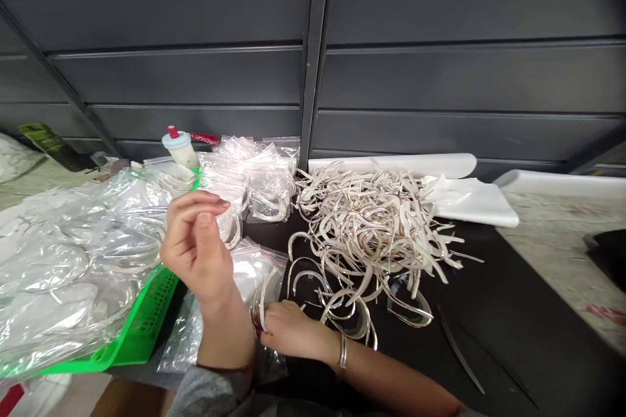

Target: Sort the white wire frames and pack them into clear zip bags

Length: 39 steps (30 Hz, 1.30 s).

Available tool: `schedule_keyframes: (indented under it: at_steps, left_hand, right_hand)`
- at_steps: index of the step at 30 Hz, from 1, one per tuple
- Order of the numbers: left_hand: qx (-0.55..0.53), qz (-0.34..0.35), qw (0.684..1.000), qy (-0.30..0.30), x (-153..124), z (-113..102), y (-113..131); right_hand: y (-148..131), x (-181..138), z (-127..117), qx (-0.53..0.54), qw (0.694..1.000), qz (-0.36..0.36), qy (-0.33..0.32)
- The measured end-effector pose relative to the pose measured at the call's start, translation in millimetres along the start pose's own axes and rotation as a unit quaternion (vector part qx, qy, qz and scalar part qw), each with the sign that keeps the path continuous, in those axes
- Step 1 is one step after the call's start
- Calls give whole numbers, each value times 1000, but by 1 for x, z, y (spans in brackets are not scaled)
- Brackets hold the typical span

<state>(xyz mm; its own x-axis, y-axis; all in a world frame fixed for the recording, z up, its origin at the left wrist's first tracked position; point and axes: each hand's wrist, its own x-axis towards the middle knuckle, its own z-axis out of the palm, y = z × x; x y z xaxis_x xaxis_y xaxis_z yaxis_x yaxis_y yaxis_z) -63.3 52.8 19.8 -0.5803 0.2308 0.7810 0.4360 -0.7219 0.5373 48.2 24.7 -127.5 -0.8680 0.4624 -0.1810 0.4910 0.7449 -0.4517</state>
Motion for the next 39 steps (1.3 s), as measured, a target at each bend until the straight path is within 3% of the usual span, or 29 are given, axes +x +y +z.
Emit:
schedule_keyframes:
  at_steps: [5,7,8,10,12,13,14,17,22,27,30,34,39]
  left_hand:
    - [31,-24,999,25,29,-1,-24]
    - [85,-63,994,-36,40,-5,-37]
    - [129,-83,983,-95,43,-9,-43]
    - [239,-121,927,-261,39,-23,-54]
    - [347,-155,816,-434,23,-43,-64]
    - [394,-182,754,-493,10,-55,-67]
    - [440,-204,695,-531,-5,-67,-71]
    - [502,-214,659,-518,-57,-102,-77]
    - [557,-203,647,-479,-115,-130,-87]
    - [536,-203,668,-475,-117,-138,-102]
    - [496,-197,693,-484,-112,-140,-99]
    - [435,-163,723,-511,-105,-132,-74]
    - [359,-14,770,-526,-97,-109,-39]
  right_hand:
    - [-1,-1,5,-38,999,-6,9]
    - [-1,-2,7,-41,999,-4,11]
    - [-2,-2,8,-40,999,-1,13]
    - [-2,-2,10,-32,999,0,19]
    - [-1,-3,9,-14,1000,-3,28]
    - [-1,-4,7,-1,999,-2,35]
    - [0,-6,4,16,999,4,45]
    - [4,-15,-9,110,990,29,88]
    - [22,-28,-28,360,916,15,175]
    - [38,-28,-28,513,839,8,180]
    - [40,-30,-28,531,822,24,205]
    - [42,-35,-33,553,797,54,237]
    - [50,-33,-44,521,810,52,266]
